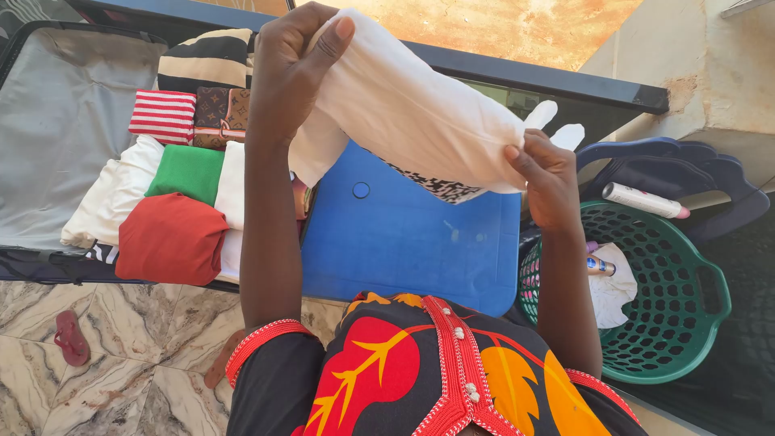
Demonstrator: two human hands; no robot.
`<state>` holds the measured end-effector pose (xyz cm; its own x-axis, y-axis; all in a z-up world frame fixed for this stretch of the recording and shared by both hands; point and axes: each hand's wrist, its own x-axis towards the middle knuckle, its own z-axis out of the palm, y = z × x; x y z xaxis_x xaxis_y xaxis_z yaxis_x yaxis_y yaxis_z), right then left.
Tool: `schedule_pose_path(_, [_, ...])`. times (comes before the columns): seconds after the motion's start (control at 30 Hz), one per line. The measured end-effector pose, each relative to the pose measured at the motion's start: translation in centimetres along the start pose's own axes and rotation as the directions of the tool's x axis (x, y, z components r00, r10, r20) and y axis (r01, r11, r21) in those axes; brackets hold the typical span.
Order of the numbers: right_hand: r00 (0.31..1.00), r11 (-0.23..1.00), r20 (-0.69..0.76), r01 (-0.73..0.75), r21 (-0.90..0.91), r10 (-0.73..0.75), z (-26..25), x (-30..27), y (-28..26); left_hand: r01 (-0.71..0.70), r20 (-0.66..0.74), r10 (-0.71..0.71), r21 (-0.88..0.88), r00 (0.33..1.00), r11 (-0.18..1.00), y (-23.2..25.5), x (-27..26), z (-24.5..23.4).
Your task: Folding various clothing items and arranging them in a suitcase along with toiletries.
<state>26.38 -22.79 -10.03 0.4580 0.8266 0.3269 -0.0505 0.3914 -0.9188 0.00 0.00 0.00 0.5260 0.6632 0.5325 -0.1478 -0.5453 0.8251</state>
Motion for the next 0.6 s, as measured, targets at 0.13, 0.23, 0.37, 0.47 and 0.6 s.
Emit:
schedule_pose_path(0.13, [0.915,0.906,-0.017,-0.401,-0.138,0.403,-0.7,0.7,1.2,-0.029,0.01,0.029,0.042,1.0,0.999,-2.0,0.0,1.1])
schedule_pose_path(0.23, [0.932,0.932,-0.045,-0.354,0.079,0.358,-1.7,0.6,2.7,0.043,-0.012,-0.043,0.018,0.999,0.999,-1.0,-0.2,1.5])
schedule_pose_path(0.37, [0.952,0.936,0.027,-0.303,0.178,0.303,-2.2,0.2,3.8,-0.018,-0.097,0.037,0.191,0.995,0.981,0.4,0.1,2.0])
schedule_pose_path(0.47, [0.921,0.923,0.135,-0.378,0.075,0.366,-1.1,-0.4,3.0,-0.176,-0.068,0.203,0.287,0.977,0.941,-0.7,0.6,2.1])
schedule_pose_path(0.6, [0.826,0.874,0.297,-0.419,-0.245,0.479,0.5,-1.3,2.5,-0.35,0.14,0.335,0.589,0.932,0.729,1.8,1.6,2.8])
